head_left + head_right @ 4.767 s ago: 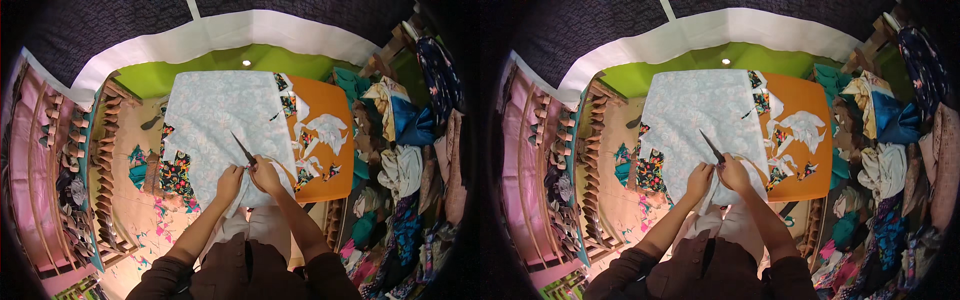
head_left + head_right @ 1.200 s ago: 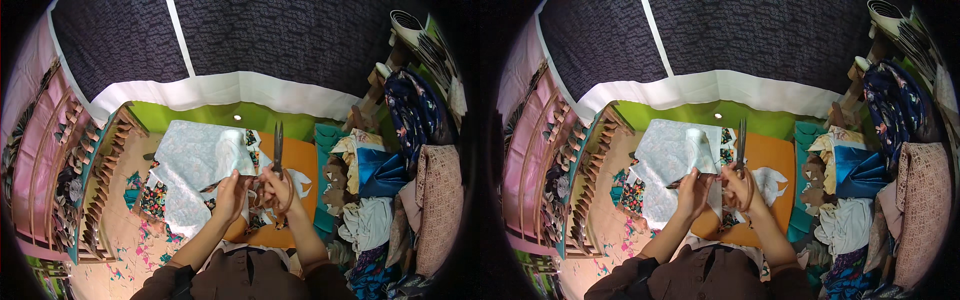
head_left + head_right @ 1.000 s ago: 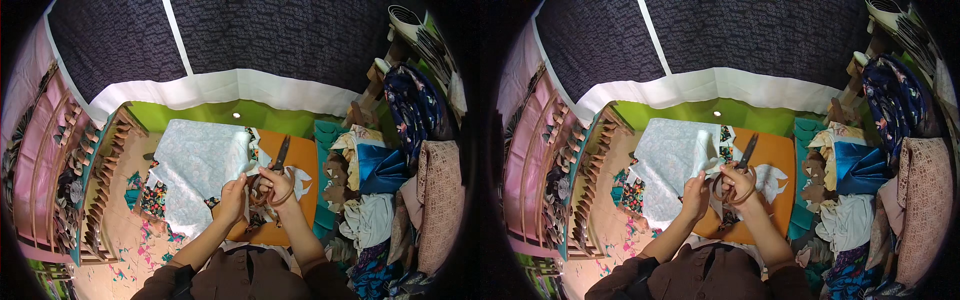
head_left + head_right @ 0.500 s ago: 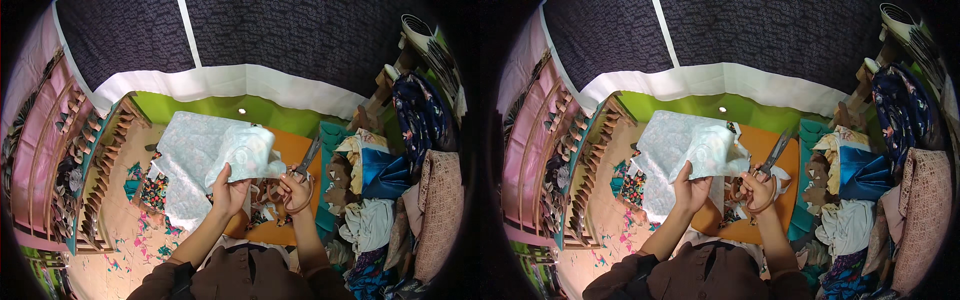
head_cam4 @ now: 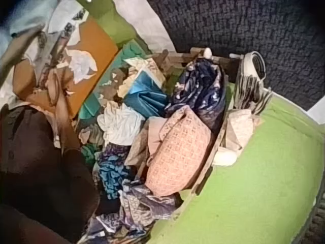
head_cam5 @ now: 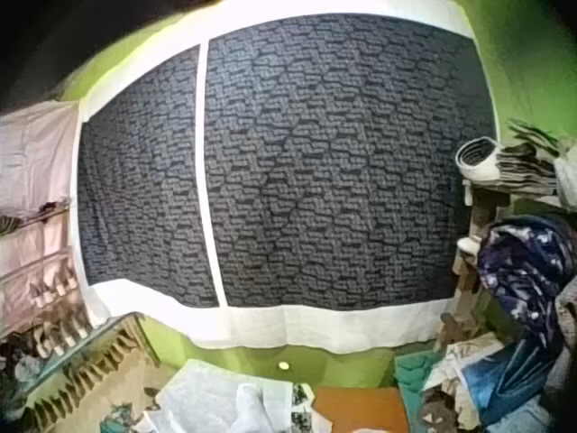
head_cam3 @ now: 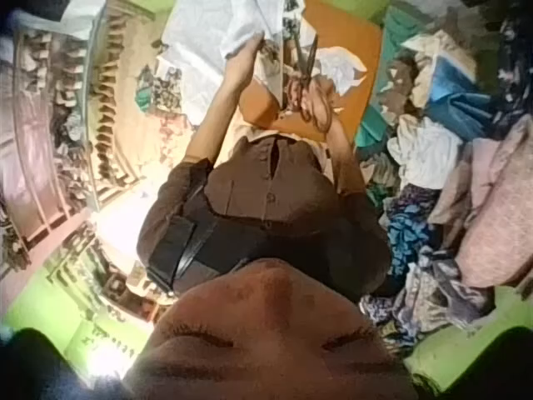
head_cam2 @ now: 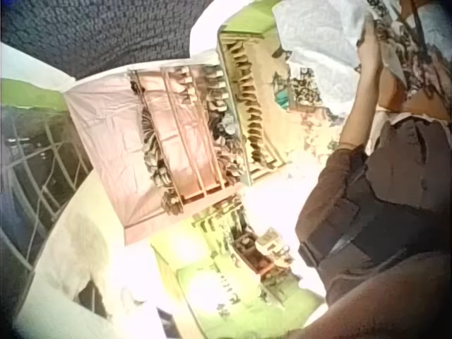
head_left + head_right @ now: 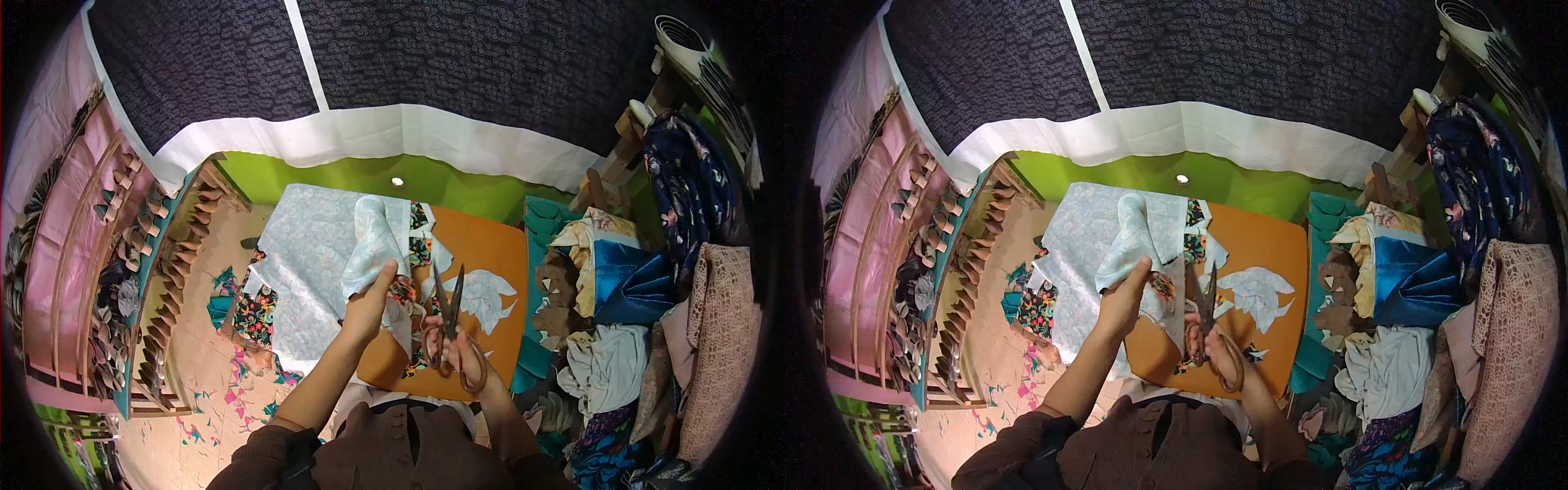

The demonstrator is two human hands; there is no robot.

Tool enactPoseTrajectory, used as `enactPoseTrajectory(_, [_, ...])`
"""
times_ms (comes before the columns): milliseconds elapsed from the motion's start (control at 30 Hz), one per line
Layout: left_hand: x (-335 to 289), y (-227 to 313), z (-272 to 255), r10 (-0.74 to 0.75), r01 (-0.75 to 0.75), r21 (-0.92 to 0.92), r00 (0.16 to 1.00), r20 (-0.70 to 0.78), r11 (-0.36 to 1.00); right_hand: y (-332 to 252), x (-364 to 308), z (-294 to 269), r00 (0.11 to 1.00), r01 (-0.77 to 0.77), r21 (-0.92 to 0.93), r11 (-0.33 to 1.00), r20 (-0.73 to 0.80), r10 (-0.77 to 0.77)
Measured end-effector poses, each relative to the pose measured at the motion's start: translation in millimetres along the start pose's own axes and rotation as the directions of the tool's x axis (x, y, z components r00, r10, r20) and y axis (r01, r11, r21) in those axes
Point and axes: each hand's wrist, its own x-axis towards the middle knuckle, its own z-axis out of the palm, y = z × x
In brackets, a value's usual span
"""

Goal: Cutting pieces of patterned fabric with scissors on a table.

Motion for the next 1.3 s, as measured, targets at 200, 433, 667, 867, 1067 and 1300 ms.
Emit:
enactPoseTrajectory(200, [-5.0,17.3,11.6,-0.014,0.031,0.219,0.997,-0.08,0.975,-2.9,-17.7,1.5,0.956,-0.229,0.075,0.971,0.204,0.21])
enactPoseTrajectory(433, [-9.3,4.1,18.3,0.231,-0.235,0.077,0.972,0.049,0.969,-5.3,-8.5,11.1,0.956,-0.244,0.15,0.958,0.202,0.212])
enactPoseTrajectory(667, [-7.4,4.7,10.0,0.23,-0.223,0.248,0.973,-0.002,0.943,-8.5,-22.4,1.7,0.92,-0.325,0.243,0.914,0.303,0.247])
enactPoseTrajectory(867, [-8.7,-2.3,7.8,0.279,-0.269,0.363,0.96,0.026,0.892,-1.3,-21.4,4.2,0.922,-0.314,0.272,0.91,0.317,0.223])
enactPoseTrajectory(1067, [-26.4,8.8,17.9,0.561,-0.48,0.601,0.826,0.064,0.639,7.7,-5.6,1.1,0.93,-0.269,0.152,0.951,0.297,0.215])
enactPoseTrajectory(1300, [-27.6,0.4,11.1,0.4,-0.348,0.484,0.917,-0.005,0.803,4.6,2.5,6.9,0.954,-0.229,0.159,0.96,0.231,0.189])
